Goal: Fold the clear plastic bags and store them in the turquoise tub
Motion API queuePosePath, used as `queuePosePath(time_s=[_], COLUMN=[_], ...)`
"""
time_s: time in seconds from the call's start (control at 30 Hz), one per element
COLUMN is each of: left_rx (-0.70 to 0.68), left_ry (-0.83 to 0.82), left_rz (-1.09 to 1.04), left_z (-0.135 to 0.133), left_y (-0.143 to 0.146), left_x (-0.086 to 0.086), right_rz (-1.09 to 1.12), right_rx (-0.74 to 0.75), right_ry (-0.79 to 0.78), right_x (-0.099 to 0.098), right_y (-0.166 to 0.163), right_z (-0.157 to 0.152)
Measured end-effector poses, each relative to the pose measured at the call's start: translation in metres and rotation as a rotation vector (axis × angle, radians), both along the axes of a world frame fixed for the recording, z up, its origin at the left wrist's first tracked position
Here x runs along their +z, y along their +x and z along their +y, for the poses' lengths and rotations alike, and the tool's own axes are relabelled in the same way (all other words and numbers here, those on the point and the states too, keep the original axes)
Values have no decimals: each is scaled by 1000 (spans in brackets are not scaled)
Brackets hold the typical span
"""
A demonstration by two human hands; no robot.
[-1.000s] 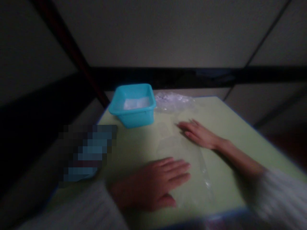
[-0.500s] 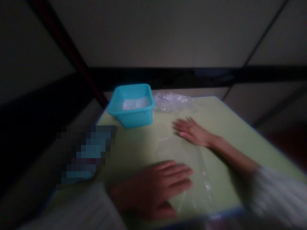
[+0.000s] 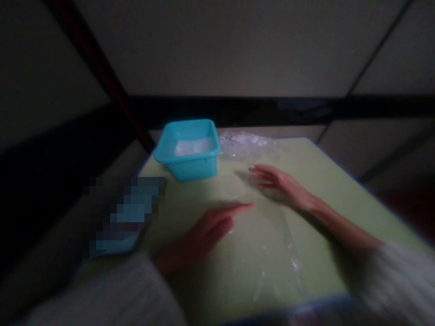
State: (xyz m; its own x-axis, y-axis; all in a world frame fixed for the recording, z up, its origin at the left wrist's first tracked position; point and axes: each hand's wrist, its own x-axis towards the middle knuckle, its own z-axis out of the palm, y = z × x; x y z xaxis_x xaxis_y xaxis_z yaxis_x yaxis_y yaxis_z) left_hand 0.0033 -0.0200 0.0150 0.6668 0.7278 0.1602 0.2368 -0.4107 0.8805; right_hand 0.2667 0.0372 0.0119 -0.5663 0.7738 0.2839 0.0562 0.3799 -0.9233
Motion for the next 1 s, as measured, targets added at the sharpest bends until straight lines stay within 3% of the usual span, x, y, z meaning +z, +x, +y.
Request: queuePosePath(time_s=[0.07, 0.17, 0.27, 0.37, 0.5, 0.67, 0.77, 1.0], left_rx=[137, 132, 142, 148, 132, 280, 210, 142], left_ry=[-254, -511, -616, -586, -414, 243, 501, 585], left_rz=[-239, -388, -314, -275, -221, 156, 410, 607], left_z=[14, 32, 40, 40, 37, 39, 39, 35], left_y=[3, 12, 18, 19, 15, 1, -5, -10], left_x=[-7, -15, -18, -20, -20, -20, -22, -23], right_rz=[88, 116, 76, 58, 91, 20, -43, -219], right_rx=[106, 191, 209, 211, 153, -131, -228, -279], right_ry=[-107, -189, -219, -231, -197, 15, 131, 242], right_x=[-2, -9, -14, -17, -14, -7, -6, -5], right_y=[-3, -8, -11, -12, -10, 2, 8, 13], right_z=[-7, -14, -17, -17, -14, -6, -1, 1])
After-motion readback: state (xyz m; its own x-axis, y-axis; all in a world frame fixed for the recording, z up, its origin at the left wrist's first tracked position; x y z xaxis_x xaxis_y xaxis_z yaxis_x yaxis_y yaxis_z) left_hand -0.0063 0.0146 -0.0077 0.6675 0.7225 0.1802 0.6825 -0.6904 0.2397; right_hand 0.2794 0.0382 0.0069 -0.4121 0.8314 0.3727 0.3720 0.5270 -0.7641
